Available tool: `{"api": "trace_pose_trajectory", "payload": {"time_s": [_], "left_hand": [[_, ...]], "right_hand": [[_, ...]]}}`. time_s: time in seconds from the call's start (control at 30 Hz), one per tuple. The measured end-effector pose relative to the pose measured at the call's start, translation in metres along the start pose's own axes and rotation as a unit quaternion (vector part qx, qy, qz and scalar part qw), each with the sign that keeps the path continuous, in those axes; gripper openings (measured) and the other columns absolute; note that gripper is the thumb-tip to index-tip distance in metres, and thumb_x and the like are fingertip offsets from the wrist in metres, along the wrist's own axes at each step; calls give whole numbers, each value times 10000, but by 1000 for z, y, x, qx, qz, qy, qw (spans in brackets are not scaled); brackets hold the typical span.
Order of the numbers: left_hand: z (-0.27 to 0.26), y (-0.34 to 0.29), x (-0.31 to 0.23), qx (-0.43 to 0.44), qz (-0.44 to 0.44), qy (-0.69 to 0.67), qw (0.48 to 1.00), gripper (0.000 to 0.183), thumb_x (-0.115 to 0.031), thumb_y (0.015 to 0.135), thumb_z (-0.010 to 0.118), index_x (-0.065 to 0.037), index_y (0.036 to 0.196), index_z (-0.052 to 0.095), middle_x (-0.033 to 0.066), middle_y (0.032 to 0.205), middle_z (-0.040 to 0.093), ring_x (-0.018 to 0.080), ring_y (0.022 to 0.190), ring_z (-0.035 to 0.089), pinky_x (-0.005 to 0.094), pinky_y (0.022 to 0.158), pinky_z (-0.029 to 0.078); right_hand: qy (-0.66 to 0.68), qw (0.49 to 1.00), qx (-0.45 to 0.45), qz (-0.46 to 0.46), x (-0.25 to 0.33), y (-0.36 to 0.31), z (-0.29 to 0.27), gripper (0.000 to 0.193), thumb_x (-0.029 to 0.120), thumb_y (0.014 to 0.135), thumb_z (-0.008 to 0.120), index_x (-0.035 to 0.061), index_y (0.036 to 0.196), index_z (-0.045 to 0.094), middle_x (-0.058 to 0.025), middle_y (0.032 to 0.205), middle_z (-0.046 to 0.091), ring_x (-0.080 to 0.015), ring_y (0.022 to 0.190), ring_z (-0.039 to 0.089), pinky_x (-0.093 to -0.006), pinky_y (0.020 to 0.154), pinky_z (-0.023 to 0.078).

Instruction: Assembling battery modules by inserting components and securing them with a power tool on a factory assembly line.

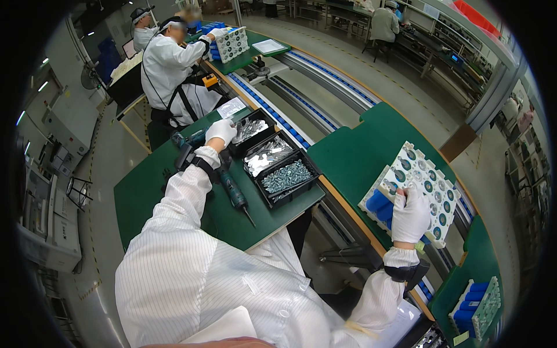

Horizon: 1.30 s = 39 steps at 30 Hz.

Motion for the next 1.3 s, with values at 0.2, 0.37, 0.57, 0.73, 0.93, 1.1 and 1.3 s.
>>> {"api": "trace_pose_trajectory", "payload": {"time_s": [0.2,0.37,0.57,0.73,0.93,1.1,1.3], "left_hand": [[7,5,0,-14,15,-21,1000,298,-282,784,601,-147,1027,709,138,1030,682,331,961,646,399,837,511],[-5,-5,-3,3,22,-221,975,255,-230,836,631,-49,1007,688,124,957,693,161,766,656,283,680,494],[-12,-83,-93,106,291,-479,821,194,-146,937,557,-5,1059,609,67,947,638,150,830,606,283,751,489],[15,-224,-182,561,158,-661,472,250,-194,941,573,-19,1116,540,114,1078,593,228,939,609,373,785,513],[79,-299,-206,690,19,-588,421,284,-219,975,497,-71,1218,505,69,1144,602,200,995,619,351,740,545],[99,-331,-192,767,-80,-543,333,255,-259,966,431,-99,1125,551,61,983,624,205,786,580,344,606,450],[97,-339,-197,753,-114,-541,356,255,-331,980,444,-107,1014,561,37,861,585,164,605,485,305,509,374]], "right_hand": [[0,1000,0,2,0,0,-1,107,181,827,687,106,829,611,-67,760,626,-283,737,591,-388,643,472],[18,1000,11,2,-1,-2,1,107,169,817,698,105,860,624,-73,767,630,-277,749,600,-382,653,478],[122,989,-84,7,17,-9,-10,195,64,772,676,67,959,619,-115,871,607,-303,801,579,-404,753,457],[441,896,40,34,75,-49,-3,425,65,803,639,31,1218,553,-156,1138,583,-308,1045,571,-374,920,458],[533,794,174,235,50,-127,26,314,307,960,487,36,1095,571,-115,1019,632,-240,952,622,-346,826,496],[476,815,186,274,36,-173,39,294,273,961,511,-4,978,609,-109,906,642,-216,837,622,-330,780,488],[609,703,163,329,35,-186,47,373,345,1002,452,9,1065,604,-72,931,635,-145,800,586,-297,758,486]]}}
Point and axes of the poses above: each hand's wrist, its own y-axis towards the middle knuckle, its own z-axis out of the palm, x = y × z, the point moved 2 cm from there along y, towards the middle knuckle
